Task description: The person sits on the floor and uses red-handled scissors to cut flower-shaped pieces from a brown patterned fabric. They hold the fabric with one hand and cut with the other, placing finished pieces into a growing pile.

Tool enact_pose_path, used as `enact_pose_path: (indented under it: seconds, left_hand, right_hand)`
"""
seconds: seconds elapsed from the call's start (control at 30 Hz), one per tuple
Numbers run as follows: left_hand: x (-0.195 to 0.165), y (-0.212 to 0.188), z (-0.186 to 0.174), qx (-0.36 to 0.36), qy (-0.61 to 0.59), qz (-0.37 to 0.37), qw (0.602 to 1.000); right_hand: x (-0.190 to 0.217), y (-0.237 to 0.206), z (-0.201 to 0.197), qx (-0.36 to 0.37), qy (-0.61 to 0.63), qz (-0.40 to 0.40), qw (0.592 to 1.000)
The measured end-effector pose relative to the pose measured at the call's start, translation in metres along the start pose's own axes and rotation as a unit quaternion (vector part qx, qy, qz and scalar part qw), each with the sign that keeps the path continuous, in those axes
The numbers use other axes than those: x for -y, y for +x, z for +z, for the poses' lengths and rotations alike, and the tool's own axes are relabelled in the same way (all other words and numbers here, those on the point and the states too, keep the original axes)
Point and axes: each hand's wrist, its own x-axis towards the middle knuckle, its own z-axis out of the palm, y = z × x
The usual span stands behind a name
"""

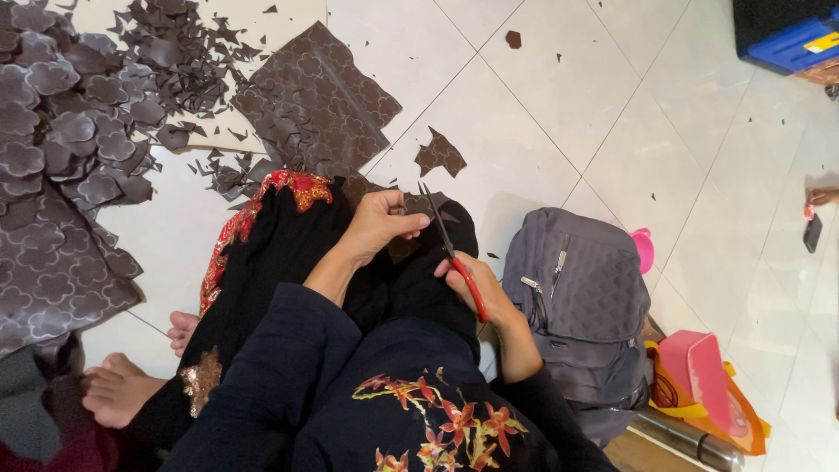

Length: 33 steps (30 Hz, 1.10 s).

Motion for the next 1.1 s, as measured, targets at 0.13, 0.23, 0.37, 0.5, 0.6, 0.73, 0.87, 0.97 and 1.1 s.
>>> enact_pose_path:
  seconds: [0.13, 0.23, 0.37, 0.5, 0.6, 0.73, 0.87, 0.97, 1.1]
  left_hand:
    - [-0.001, -0.001, 0.0, 0.009, -0.009, -0.005, 1.0]
    - [0.0, -0.001, 0.0, 0.015, -0.015, -0.009, 1.0]
    - [0.0, -0.001, -0.001, 0.022, -0.025, -0.016, 0.999]
    - [0.0, -0.002, -0.001, 0.028, -0.029, -0.015, 0.999]
    - [0.0, -0.002, 0.0, 0.025, -0.026, -0.016, 0.999]
    - [-0.001, -0.003, 0.0, 0.021, -0.022, -0.013, 0.999]
    - [-0.003, -0.003, 0.0, 0.014, -0.013, -0.02, 1.0]
    - [-0.003, -0.003, 0.0, 0.024, -0.017, -0.015, 0.999]
    - [-0.002, -0.003, -0.001, 0.029, -0.016, -0.016, 0.999]
  right_hand:
    - [-0.006, -0.001, 0.001, 0.026, 0.079, 0.038, 0.996]
    - [-0.007, -0.002, -0.002, 0.041, 0.078, 0.013, 0.996]
    - [-0.007, -0.002, -0.004, 0.064, 0.134, -0.018, 0.989]
    - [-0.004, -0.002, -0.003, 0.073, 0.16, -0.006, 0.984]
    - [-0.003, -0.002, -0.003, 0.073, 0.154, -0.002, 0.985]
    - [-0.003, -0.002, -0.004, 0.069, 0.135, -0.004, 0.988]
    - [-0.008, -0.001, 0.001, 0.05, 0.131, 0.022, 0.99]
    - [-0.013, -0.001, 0.007, 0.028, 0.15, 0.03, 0.988]
    - [-0.019, -0.001, 0.014, 0.005, 0.154, 0.049, 0.987]
